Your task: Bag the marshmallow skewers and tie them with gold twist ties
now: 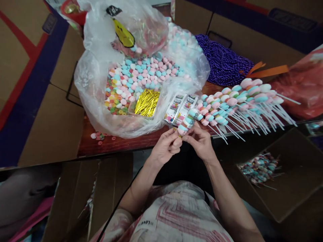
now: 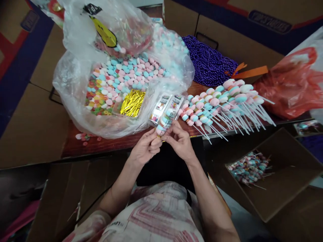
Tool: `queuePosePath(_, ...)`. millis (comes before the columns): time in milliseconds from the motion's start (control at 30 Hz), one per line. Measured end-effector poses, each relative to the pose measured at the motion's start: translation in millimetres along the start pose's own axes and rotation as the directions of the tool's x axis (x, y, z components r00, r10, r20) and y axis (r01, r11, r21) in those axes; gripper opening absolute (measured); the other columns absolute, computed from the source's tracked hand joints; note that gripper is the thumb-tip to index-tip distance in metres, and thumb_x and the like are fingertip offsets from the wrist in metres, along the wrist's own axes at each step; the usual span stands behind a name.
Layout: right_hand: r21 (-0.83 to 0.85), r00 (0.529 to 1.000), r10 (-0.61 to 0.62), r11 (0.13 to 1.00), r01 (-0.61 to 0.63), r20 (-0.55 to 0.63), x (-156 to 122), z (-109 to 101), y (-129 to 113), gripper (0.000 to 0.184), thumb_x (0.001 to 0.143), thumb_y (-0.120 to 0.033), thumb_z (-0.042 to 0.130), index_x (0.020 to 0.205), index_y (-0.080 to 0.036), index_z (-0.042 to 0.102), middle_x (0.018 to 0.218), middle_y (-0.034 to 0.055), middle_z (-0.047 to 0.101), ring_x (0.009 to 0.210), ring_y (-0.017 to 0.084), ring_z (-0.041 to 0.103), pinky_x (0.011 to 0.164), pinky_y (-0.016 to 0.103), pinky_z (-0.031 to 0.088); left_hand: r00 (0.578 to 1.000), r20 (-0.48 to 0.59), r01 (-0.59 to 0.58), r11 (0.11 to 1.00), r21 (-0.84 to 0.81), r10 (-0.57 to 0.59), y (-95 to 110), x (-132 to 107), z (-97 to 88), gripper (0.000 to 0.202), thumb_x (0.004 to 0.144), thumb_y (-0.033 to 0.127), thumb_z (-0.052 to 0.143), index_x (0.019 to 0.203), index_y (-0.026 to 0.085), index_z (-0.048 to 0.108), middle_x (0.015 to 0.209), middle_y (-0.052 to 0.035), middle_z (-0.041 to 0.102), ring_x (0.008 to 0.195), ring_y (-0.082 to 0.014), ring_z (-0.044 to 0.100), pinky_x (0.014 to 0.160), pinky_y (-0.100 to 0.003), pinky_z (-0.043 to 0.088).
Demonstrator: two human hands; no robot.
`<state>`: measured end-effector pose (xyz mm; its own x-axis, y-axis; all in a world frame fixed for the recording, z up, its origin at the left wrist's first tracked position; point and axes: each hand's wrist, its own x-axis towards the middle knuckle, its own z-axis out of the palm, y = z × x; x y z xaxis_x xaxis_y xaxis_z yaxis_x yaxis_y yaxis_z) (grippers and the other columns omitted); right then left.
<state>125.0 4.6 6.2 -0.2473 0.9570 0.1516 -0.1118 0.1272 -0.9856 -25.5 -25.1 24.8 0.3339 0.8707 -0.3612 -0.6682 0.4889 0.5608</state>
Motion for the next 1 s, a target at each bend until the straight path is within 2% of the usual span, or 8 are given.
queuePosePath(133,-0.012,0.990,0.031,0.999,-0.029,0.137,-4,-13,-6,0.024,0.082,-0.041,0.076,0.078,-0.019,0.064,0.073,-0.0019,0.058,0.064,0.012,0.055,0.060,0.027,0.049,0.993,0.084,0.086,0.995,0.043,-0.089,-7,2,2.2,0.044,0.070,0.043,0.086,0.084,0.019,0.053,0.048,0.0119,0.038,0.039,-0.0013,0.016,0.037,-0.013,0.012)
queuePosePath(333,-0.169,0.997,0.046,0.984,-0.057,-0.069,-14,-3,-6,0.019,0.088,-0.034,0.067,0.082,-0.021,0.055,0.071,-0.0043,0.053,0.054,0.010,0.054,0.048,0.023,0.048,0.945,-0.077,-0.272,0.892,0.362,0.319,-28,10,3.1,0.032,0.086,0.049,0.070,0.093,0.020,0.060,0.057,0.0065,0.051,0.044,-0.0042,0.032,0.041,-0.017,0.020)
queuePosePath(467,-0.183,0.989,0.107,0.975,-0.124,-0.100,-19,-2,-3,0.014,0.090,-0.031,0.063,0.084,-0.021,0.054,0.070,-0.0054,0.051,0.049,0.009,0.053,0.042,0.022,0.046,0.907,-0.091,-0.309,0.796,0.520,0.411,-34,10,0.0,0.030,0.082,0.044,0.075,0.098,0.019,0.073,0.068,0.0022,0.057,0.053,-0.0061,0.042,0.047,-0.020,0.030)
queuePosePath(567,-0.155,0.985,0.157,0.974,-0.166,-0.072,-24,-6,-4,0.017,0.091,-0.032,0.062,0.082,-0.021,0.053,0.070,-0.0061,0.051,0.045,0.007,0.051,0.040,0.021,0.045,0.929,-0.158,-0.243,0.875,0.418,0.333,-33,12,1.0,0.030,0.072,0.039,0.084,0.090,0.017,0.075,0.062,0.0037,0.053,0.050,-0.0051,0.038,0.046,-0.020,0.028)
queuePosePath(667,-0.309,0.995,0.033,0.949,-0.060,-0.092,-30,-10,-7,0.010,0.097,-0.028,0.055,0.091,-0.021,0.059,0.073,-0.0039,0.058,0.048,0.008,0.053,0.046,0.022,0.047,0.967,-0.200,-0.133,0.981,0.143,0.160,-28,16,6.5,0.032,0.063,0.035,0.090,0.078,0.014,0.071,0.056,0.0067,0.045,0.045,-0.0016,0.031,0.043,-0.017,0.023)
queuePosePath(833,-0.723,0.911,-0.406,0.606,0.330,0.076,-32,-21,-10,0.026,0.097,-0.015,0.050,0.110,-0.022,0.071,0.099,0.0088,0.072,0.090,0.018,0.068,0.079,0.031,0.055,0.970,-0.240,-0.056,0.995,-0.087,0.034,-23,21,18.5,0.036,0.053,0.024,0.095,0.071,0.011,0.067,0.057,0.0076,0.047,0.043,0.0015,0.031,0.040,-0.012,0.021)
queuePosePath(900,-0.787,0.881,-0.451,0.489,0.377,0.142,-31,-26,-9,0.024,0.096,-0.015,0.053,0.104,-0.024,0.075,0.099,0.0089,0.073,0.092,0.019,0.068,0.082,0.032,0.054,0.969,-0.248,-0.022,0.994,-0.110,-0.006,-24,21,22.4,0.034,0.054,0.022,0.094,0.072,0.012,0.066,0.057,0.0077,0.048,0.042,0.0017,0.032,0.040,-0.012,0.022)
queuePosePath(1000,-0.814,0.873,-0.472,0.454,0.364,0.127,-30,-28,-6,0.020,0.094,-0.018,0.057,0.092,-0.026,0.075,0.093,0.0063,0.073,0.084,0.018,0.066,0.076,0.032,0.052,0.977,-0.209,0.018,0.992,-0.125,-0.044,-30,18,26.4,0.032,0.058,0.021,0.092,0.072,0.013,0.065,0.058,0.0079,0.048,0.043,0.0009,0.035,0.040,-0.011,0.026)
